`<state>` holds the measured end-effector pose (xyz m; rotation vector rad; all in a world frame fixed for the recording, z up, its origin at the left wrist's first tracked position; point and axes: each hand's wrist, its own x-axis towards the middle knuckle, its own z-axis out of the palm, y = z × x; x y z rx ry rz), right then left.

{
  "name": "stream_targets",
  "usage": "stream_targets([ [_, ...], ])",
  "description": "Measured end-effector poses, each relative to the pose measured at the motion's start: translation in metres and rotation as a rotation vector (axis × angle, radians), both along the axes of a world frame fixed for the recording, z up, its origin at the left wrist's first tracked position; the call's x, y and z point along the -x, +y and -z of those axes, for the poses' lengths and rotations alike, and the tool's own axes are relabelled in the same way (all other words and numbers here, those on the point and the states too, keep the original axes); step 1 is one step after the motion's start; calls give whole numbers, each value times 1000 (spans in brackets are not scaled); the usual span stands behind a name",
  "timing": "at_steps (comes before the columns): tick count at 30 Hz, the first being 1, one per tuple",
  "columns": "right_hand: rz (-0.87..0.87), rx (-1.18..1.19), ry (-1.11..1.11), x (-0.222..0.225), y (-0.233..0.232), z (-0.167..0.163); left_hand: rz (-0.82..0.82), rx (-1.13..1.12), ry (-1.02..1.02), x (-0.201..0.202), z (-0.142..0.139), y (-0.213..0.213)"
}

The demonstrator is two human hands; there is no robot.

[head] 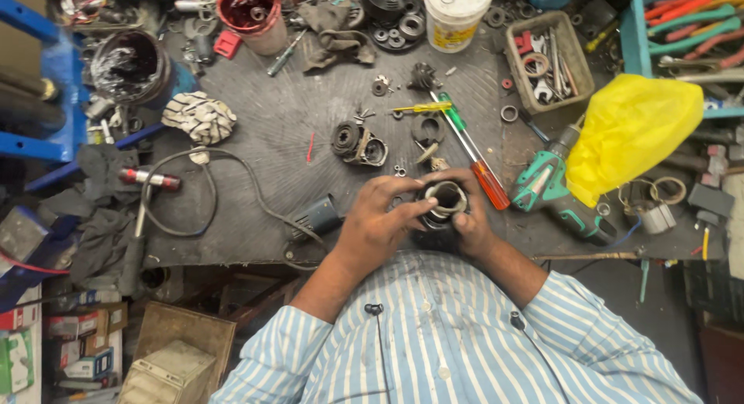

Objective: The person disassembles and reassembles small electromechanical components on a cluttered workbench. They use a screwdriver to remove screws, separate housings, and handle internal parts such as a rotor and stator. The person also uses a hammer to tap components and a cloth to wipe parts before reassembly.

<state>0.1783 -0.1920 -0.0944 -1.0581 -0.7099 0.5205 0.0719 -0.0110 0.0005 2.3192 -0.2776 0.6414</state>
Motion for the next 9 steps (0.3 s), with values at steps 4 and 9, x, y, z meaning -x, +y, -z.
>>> stream_targets([
  [4,132,-125,-235,-2,17,-9,-40,-1,-45,-2,4,0],
  [9,188,-60,-399,-6,29,-10,-105,34,-23,2,7,4],
])
